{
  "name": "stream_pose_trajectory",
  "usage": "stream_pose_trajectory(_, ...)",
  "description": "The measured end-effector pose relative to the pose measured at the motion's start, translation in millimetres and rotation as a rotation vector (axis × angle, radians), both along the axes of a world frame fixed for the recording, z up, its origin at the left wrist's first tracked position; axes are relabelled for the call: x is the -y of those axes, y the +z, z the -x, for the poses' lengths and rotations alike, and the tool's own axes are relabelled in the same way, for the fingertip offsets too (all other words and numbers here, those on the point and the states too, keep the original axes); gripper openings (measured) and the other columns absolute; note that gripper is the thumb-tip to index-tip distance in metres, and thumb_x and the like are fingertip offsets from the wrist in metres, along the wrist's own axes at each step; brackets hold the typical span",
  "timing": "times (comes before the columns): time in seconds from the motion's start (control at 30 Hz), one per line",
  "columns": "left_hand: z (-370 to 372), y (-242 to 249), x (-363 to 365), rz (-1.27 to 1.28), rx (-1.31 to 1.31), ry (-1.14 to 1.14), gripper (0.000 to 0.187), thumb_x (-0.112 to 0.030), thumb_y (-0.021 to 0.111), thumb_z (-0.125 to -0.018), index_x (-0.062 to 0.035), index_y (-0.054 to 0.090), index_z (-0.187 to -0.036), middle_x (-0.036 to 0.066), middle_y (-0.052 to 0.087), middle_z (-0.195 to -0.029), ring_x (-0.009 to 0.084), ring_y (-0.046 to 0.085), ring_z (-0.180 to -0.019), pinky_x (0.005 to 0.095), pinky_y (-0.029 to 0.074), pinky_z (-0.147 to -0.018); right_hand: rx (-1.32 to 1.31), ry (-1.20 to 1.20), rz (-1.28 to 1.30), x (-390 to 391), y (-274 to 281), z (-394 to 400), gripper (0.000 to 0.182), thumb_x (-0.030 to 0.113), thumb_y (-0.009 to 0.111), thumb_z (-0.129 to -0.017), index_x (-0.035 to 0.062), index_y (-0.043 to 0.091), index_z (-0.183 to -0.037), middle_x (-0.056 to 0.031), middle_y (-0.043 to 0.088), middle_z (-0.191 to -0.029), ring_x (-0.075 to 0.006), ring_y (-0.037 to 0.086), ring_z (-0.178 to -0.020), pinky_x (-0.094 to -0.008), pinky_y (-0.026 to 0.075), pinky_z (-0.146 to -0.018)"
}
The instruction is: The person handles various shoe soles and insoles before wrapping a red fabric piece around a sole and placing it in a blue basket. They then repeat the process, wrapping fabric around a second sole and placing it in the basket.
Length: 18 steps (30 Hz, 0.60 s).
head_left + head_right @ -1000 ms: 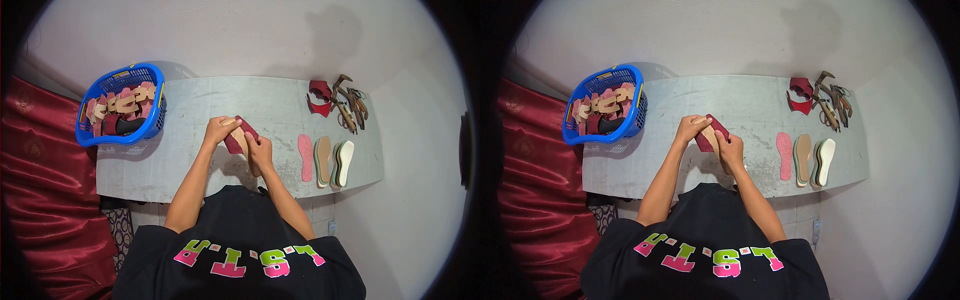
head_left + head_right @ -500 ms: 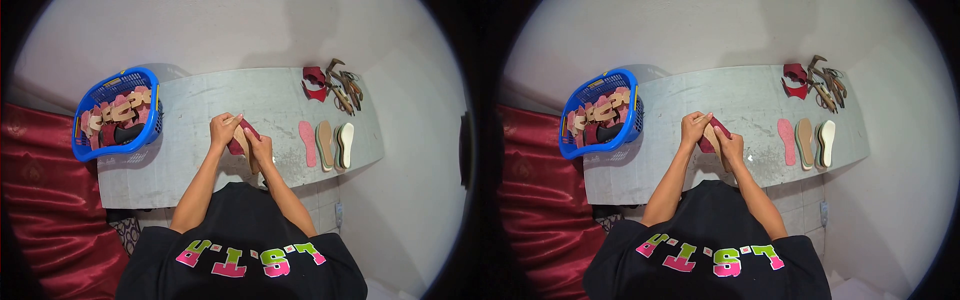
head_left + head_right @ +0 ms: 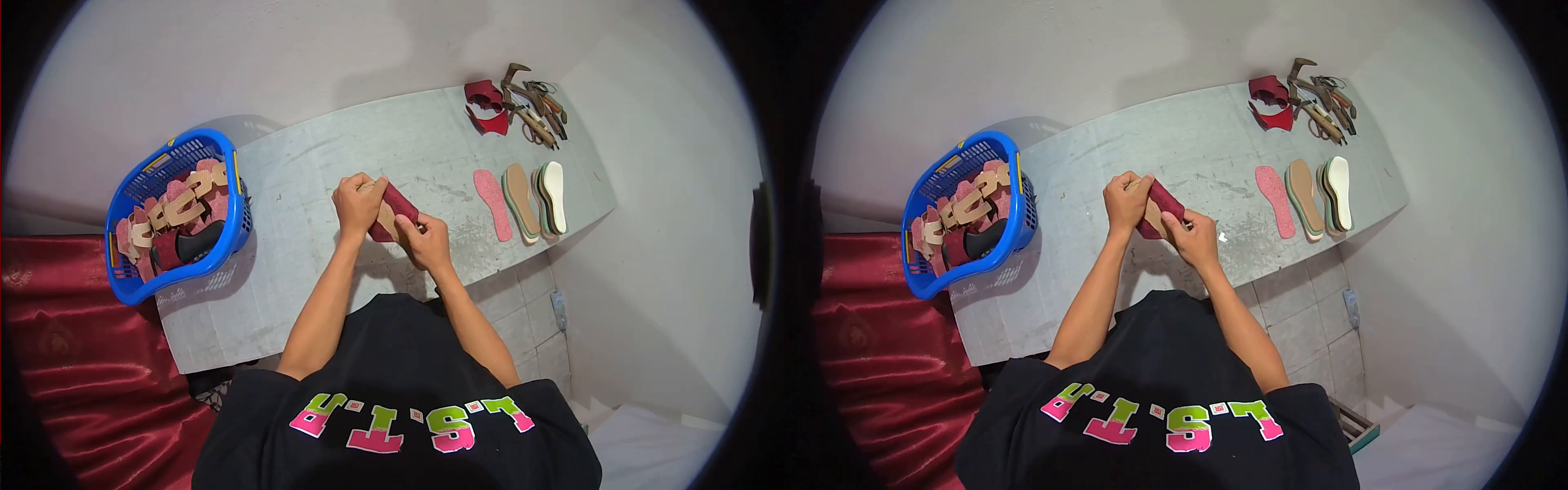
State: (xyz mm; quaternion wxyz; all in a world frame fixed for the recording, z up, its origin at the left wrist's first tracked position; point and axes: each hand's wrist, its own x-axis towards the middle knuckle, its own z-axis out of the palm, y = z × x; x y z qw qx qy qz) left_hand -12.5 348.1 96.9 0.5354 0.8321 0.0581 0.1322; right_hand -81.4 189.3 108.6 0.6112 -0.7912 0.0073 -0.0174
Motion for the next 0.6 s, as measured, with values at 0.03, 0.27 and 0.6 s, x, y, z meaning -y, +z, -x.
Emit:
stream_pose_trajectory(0.03, 1, -4, 4, -0.11, 0.122, 0.042, 0.037, -0.037, 0.077, -0.084, -0.0018, 0.07, -0.089, 0.01, 0.069, -0.08, 0.0213, 0.064, -0.078, 0.0359, 0.051, -0.071, 0.083, -0.025, 0.101, 0, 2, -2, 0.033, 0.029, 0.074, -0.089, -0.0033, 0.072, -0.085, -0.0099, 0.066, -0.067, -0.0193, 0.058, -0.059, -0.0355, 0.046, -0.06)
stream_pose_trajectory(0.27, 29, -4, 33, 0.739, -0.223, -0.067, 0.052, -0.037, 0.068, -0.095, -0.0074, 0.049, -0.133, 0.011, 0.053, -0.128, 0.0225, 0.058, -0.108, 0.0375, 0.053, -0.084, 0.442, -0.086, 0.451, 0, 5, -29, 0.032, 0.019, 0.078, -0.082, -0.0035, 0.061, -0.068, -0.0115, 0.055, -0.061, -0.0302, 0.049, -0.056, -0.0389, 0.042, -0.057)
stream_pose_trajectory(0.6, 27, -14, 27, 1.067, -0.101, -0.127, 0.042, -0.01, 0.054, -0.099, -0.0063, 0.045, -0.14, 0.01, 0.06, -0.124, 0.0184, 0.061, -0.11, 0.0346, 0.052, -0.093, 0.434, 0.308, 0.512, 1, 7, -40, 0.058, 0.021, 0.073, -0.07, 0.0022, 0.065, -0.125, -0.0128, 0.062, -0.122, -0.0363, 0.059, -0.113, -0.0461, 0.049, -0.094)
